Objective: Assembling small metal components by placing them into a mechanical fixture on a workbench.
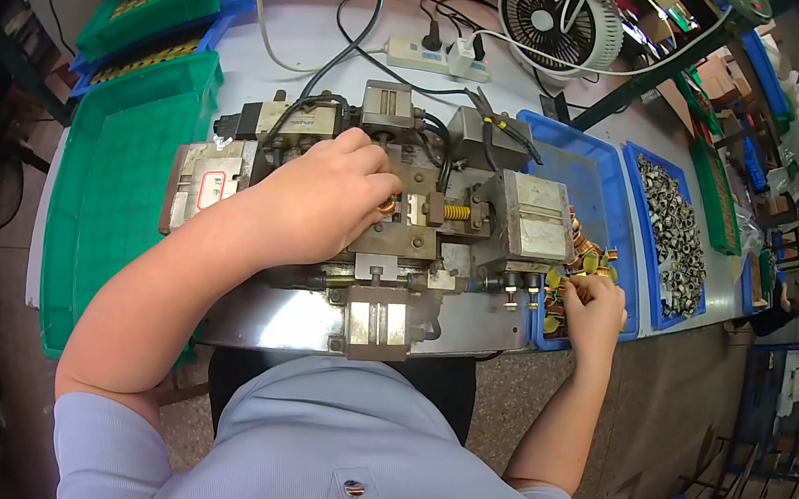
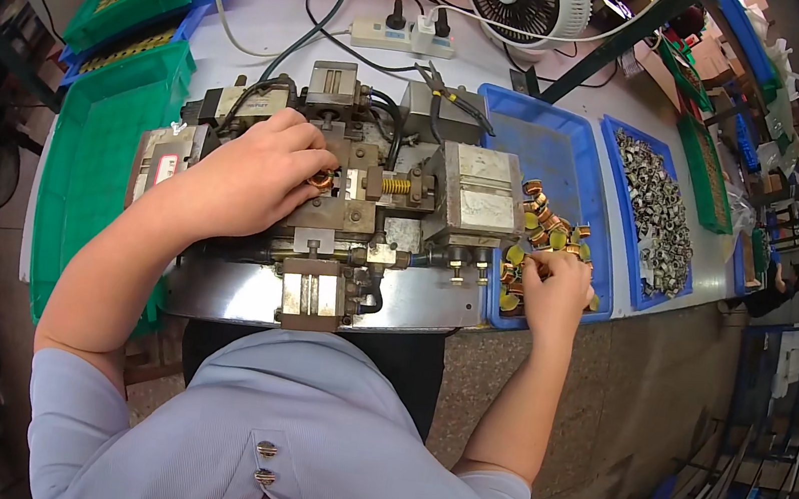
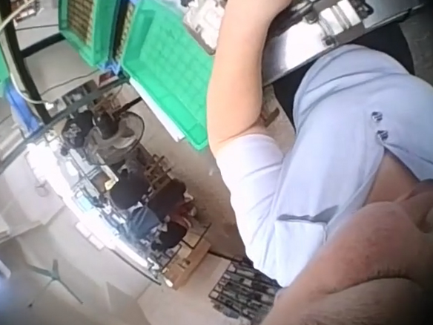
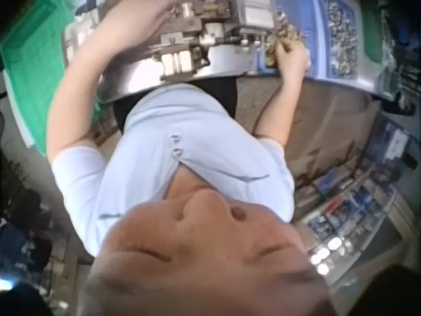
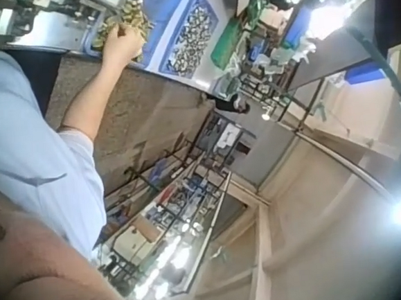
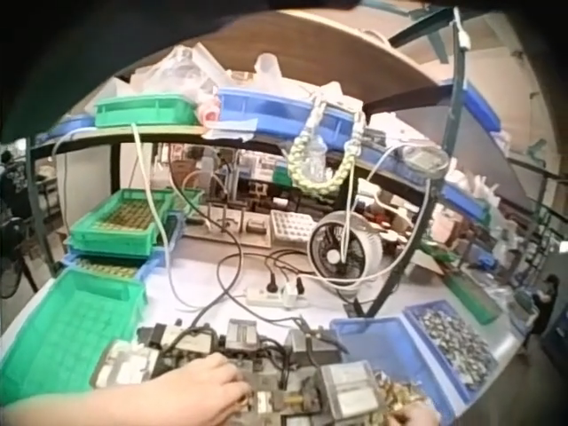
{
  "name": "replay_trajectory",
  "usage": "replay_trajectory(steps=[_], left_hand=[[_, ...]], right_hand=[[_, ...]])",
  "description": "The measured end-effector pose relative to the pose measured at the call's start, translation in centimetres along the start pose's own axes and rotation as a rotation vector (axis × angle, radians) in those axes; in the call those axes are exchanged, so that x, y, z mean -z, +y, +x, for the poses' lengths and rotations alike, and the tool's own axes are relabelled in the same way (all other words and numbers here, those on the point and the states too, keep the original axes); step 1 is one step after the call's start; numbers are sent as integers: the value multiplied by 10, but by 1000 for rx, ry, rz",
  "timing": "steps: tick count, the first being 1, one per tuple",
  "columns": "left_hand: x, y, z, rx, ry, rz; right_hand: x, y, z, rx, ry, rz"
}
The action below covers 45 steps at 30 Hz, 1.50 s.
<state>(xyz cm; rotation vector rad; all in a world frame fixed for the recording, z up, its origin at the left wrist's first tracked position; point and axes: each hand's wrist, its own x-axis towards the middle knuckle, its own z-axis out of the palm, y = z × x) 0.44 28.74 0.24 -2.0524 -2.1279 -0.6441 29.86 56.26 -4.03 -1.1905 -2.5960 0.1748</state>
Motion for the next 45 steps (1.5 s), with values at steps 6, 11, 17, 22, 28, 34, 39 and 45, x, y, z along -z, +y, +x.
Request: replay_trajectory(steps=[6, 11, 17, 22, 28, 34, 39, 45], left_hand=[[-1, 5, 0, 27, -1, 27], [-4, 7, -1, 72, -19, 10], [-5, 7, -1, 92, -62, 49], [-4, 10, -1, 90, -81, 86], [-3, 12, 1, 63, -102, 143], [-3, 13, 2, 69, -115, 154], [-3, 14, 2, 74, -130, 163], [-2, 16, 3, 74, -131, 171]], right_hand=[[-10, -16, 11, -41, -29, -164], [-17, -11, 19, -45, -141, -246], [-12, -8, 20, 24, -148, -231], [9, -19, 12, -187, -183, -91], [-11, 5, 2, -279, 84, 375], [-21, 6, -3, -276, 232, 445], [-22, 6, -5, -275, 269, 475], [-20, 4, -6, -280, 262, 494]])
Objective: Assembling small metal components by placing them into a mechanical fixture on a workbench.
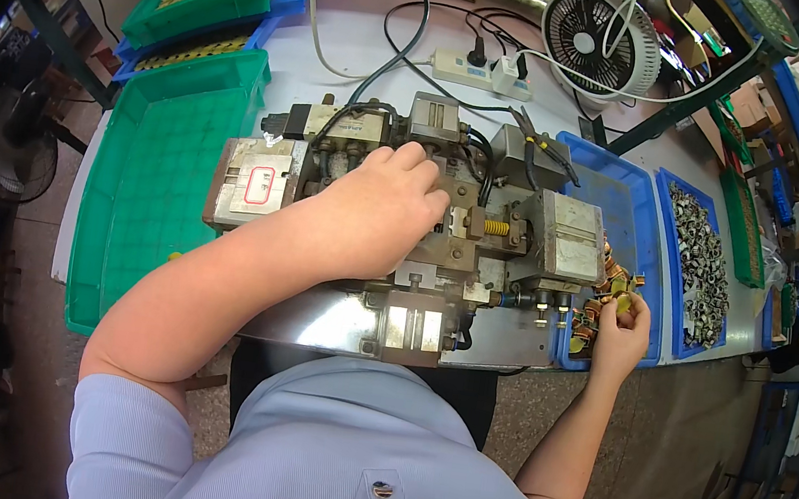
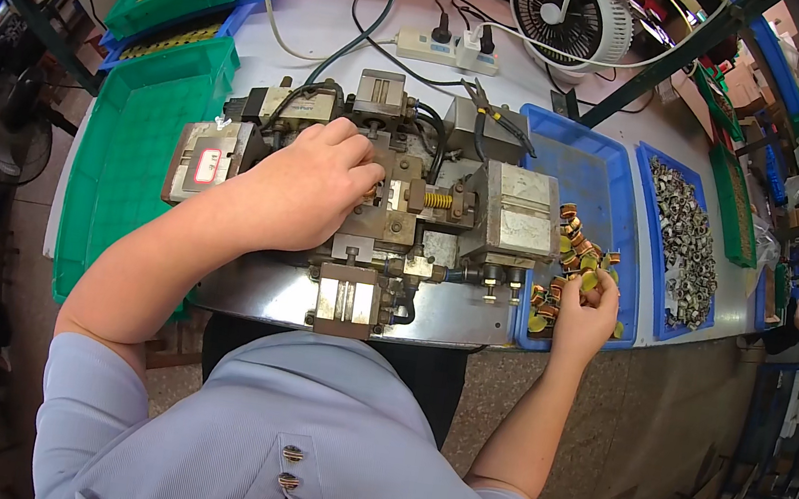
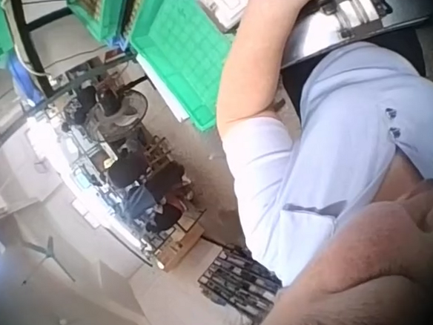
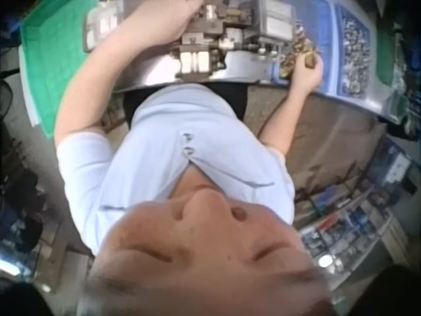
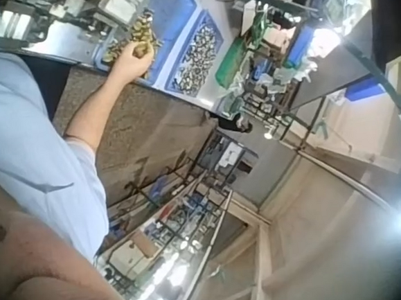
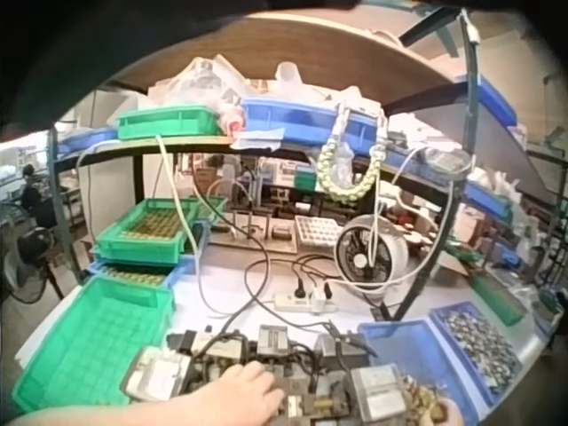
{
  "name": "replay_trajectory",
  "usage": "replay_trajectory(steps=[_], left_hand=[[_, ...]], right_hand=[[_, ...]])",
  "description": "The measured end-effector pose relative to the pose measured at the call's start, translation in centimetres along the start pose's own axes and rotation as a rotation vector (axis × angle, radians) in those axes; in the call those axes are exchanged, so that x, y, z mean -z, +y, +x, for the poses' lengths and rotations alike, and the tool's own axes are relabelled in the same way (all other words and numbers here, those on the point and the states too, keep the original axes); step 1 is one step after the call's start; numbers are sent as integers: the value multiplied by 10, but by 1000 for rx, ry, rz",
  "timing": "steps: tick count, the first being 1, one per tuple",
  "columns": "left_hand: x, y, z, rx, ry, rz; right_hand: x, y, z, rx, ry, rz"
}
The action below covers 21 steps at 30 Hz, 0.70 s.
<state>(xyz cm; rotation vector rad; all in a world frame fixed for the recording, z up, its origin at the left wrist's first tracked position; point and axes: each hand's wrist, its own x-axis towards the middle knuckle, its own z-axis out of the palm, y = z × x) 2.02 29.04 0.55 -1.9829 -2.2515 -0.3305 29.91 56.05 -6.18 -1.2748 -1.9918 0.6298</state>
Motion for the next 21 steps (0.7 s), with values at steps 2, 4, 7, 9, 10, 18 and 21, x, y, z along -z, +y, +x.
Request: replay_trajectory(steps=[2, 4, 7, 9, 10, 18, 21], left_hand=[[1, 0, 0, -1, -2, 0], [2, 0, 1, 2, -1, -9], [2, 0, 1, 3, -2, -18], [1, -1, 0, 3, 3, -21], [1, -1, 0, 3, 6, -23], [5, 2, 2, -7, -14, 13], [4, -1, 1, -9, 11, -16]], right_hand=[[-1, 2, 1, -3, -2, 1], [-2, 6, 3, 17, 11, -3], [-3, 9, 3, 35, 23, -7], [-2, 6, 2, 34, 18, -4], [-1, 5, 1, 34, 16, -2], [-4, 10, 1, 43, 24, 15], [-5, 10, 2, 62, 40, 2]])
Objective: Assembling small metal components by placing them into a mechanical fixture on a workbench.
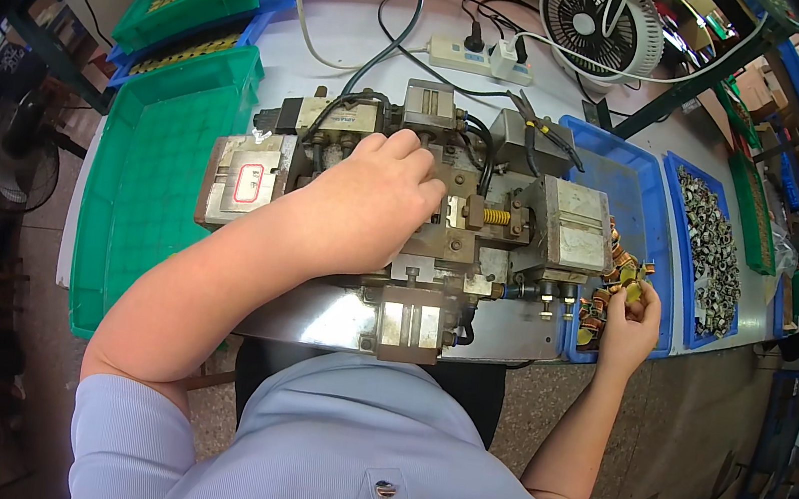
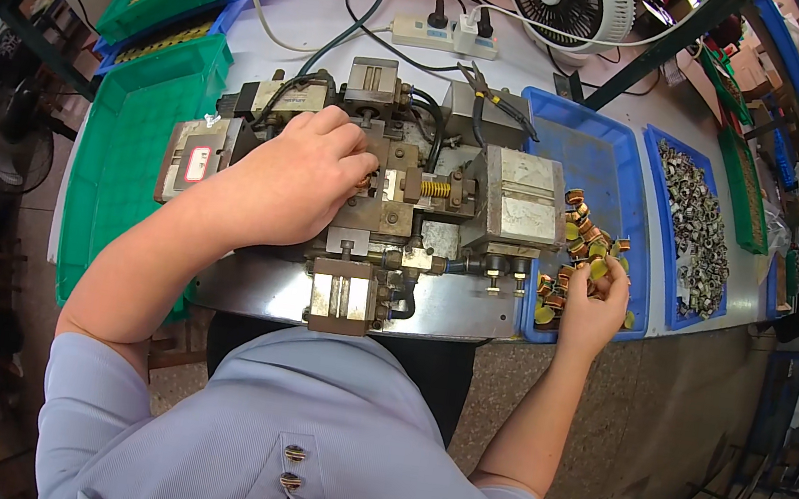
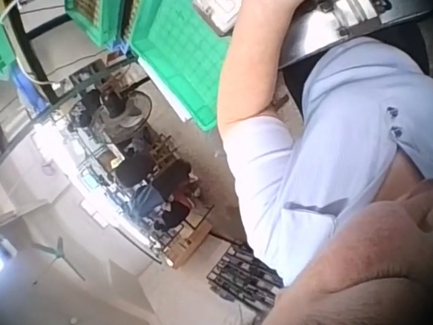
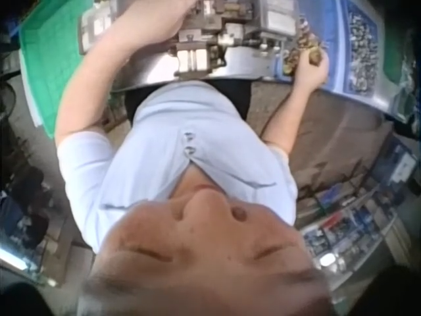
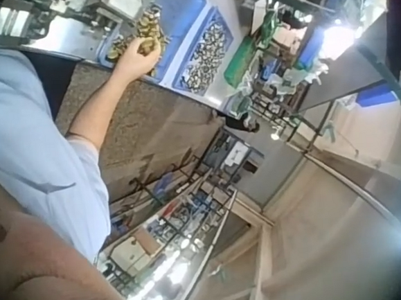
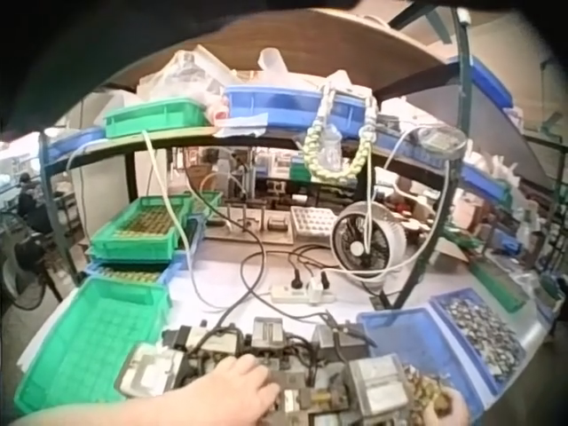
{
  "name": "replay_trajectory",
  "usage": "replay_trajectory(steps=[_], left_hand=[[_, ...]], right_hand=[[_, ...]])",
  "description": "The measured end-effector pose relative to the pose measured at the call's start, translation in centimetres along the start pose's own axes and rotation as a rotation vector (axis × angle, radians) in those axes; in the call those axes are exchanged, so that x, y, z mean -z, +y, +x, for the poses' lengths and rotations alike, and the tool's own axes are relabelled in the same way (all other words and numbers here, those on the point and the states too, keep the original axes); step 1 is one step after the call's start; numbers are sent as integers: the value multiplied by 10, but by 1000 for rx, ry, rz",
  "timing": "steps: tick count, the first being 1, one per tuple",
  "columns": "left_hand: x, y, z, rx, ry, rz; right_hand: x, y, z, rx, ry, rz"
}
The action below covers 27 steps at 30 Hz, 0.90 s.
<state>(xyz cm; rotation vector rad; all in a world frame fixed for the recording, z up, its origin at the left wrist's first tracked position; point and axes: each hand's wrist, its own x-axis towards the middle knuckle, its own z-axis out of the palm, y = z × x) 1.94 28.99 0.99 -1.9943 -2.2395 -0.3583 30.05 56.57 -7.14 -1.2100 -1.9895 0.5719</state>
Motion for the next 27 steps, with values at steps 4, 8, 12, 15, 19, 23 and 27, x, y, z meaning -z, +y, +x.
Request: replay_trajectory(steps=[4, 8, 12, 15, 19, 23, 27], left_hand=[[-2, -1, 0, 2, 6, 9], [-1, -4, 0, -16, 35, -23], [-1, -11, -1, -52, 74, -82], [-2, -16, -2, -85, 113, -163], [0, -13, 0, -73, 85, -157], [1, -8, -1, -60, 60, -125], [5, -4, 3, -47, 57, -104]], right_hand=[[0, 3, 0, 22, 8, -27], [0, 3, -2, 18, 9, -35], [0, 1, -1, 12, 13, -40], [0, 0, -2, 45, 18, -71], [1, -1, -2, 45, 21, -45], [1, 0, -3, 52, 21, -29], [0, 1, -3, 66, 23, -33]])
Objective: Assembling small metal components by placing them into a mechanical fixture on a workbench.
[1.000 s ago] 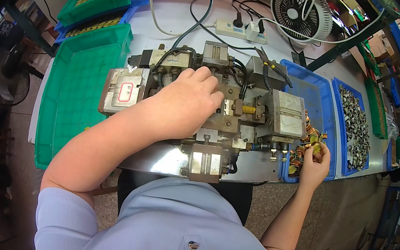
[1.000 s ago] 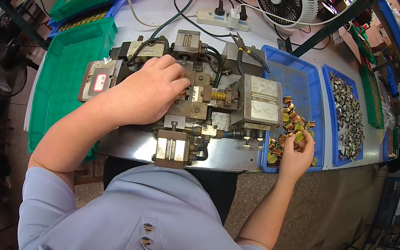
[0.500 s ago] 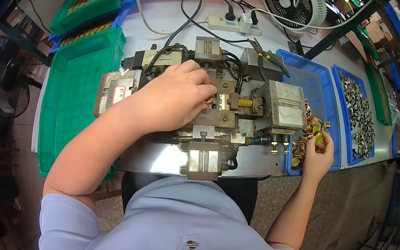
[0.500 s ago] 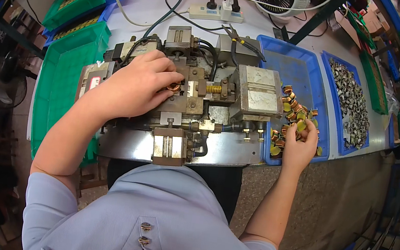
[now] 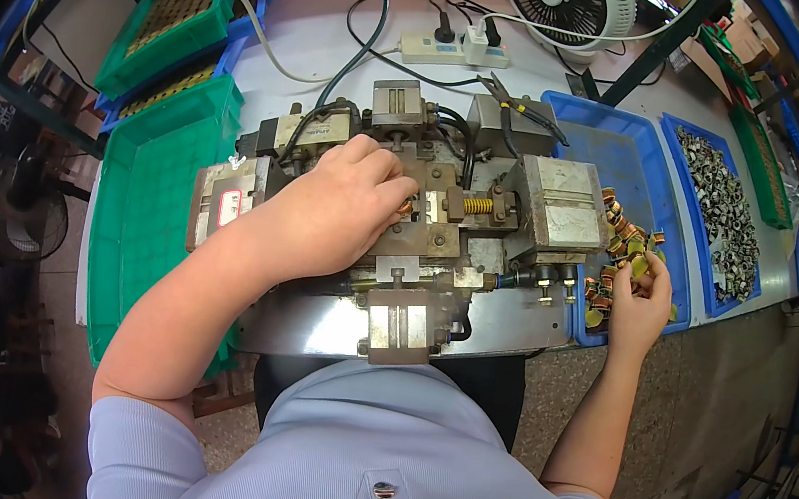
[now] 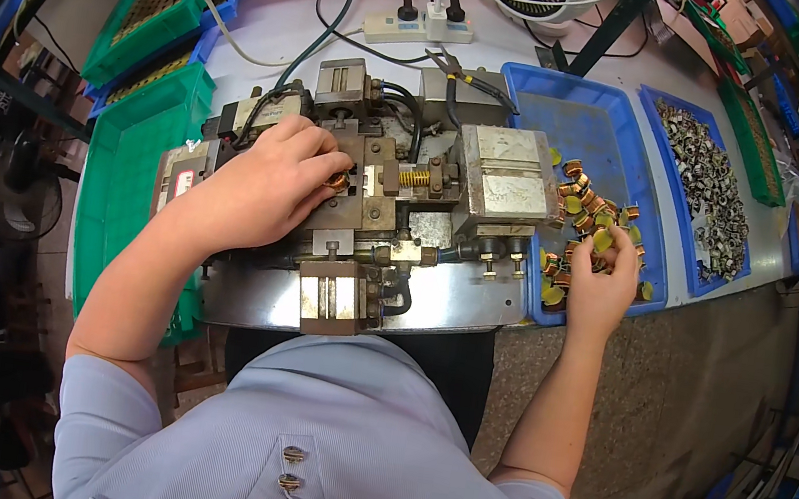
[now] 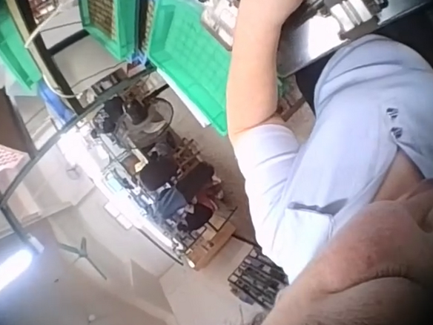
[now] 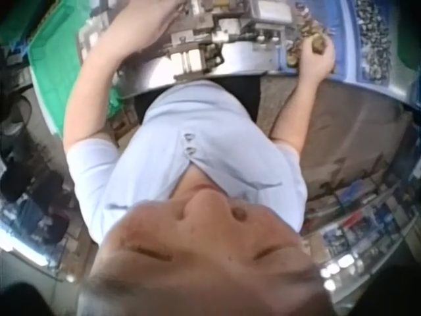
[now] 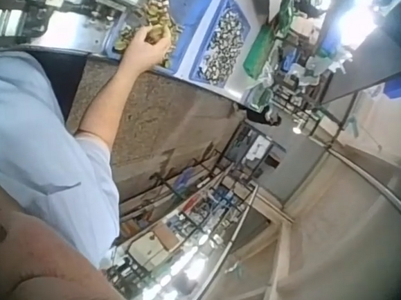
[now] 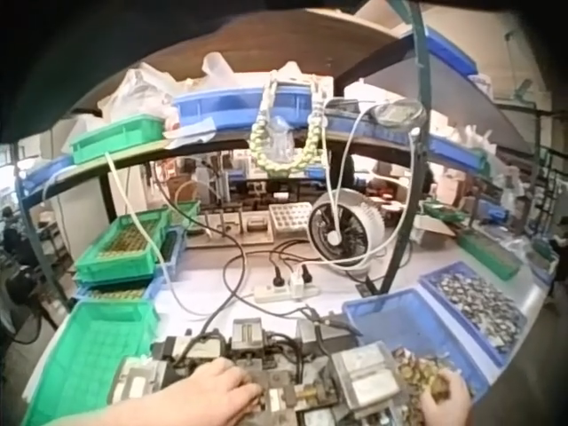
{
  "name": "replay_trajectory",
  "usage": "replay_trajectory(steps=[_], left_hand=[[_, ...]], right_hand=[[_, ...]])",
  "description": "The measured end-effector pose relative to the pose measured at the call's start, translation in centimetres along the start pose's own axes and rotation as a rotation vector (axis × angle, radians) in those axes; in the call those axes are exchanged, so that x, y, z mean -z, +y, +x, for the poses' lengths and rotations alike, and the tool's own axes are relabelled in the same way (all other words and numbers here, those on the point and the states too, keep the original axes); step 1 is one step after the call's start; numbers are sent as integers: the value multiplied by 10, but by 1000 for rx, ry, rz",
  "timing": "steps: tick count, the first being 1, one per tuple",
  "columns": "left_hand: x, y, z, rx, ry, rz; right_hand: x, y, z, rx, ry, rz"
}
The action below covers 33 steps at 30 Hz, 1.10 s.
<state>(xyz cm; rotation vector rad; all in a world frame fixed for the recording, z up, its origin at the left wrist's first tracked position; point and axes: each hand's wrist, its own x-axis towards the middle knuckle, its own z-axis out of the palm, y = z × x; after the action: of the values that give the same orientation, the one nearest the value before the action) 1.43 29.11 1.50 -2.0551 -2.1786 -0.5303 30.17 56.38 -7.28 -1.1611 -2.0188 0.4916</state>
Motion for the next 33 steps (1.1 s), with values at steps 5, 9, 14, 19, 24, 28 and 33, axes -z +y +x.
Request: replay_trajectory(steps=[5, 9, 14, 19, 24, 28, 33], left_hand=[[42, 3, 17, 21, 154, -73], [82, 10, 14, 5, 297, -66], [86, 24, -40, 606, 438, -1400], [60, 44, -73, 852, 516, -1760], [53, 44, -97, 862, 484, -1864], [54, 43, -104, 874, 501, -1871], [58, 41, -116, 850, 482, -1830]], right_hand=[[-1, 1, -1, 25, 11, -24], [-2, 4, 0, 32, 15, -4], [-3, 4, -1, 57, 23, -8], [0, 22, 1, 41, -27, -28], [-1, 21, 5, 41, -40, -48], [-1, 14, 6, -20, -46, -54], [-1, 21, 9, -40, -41, -56]])
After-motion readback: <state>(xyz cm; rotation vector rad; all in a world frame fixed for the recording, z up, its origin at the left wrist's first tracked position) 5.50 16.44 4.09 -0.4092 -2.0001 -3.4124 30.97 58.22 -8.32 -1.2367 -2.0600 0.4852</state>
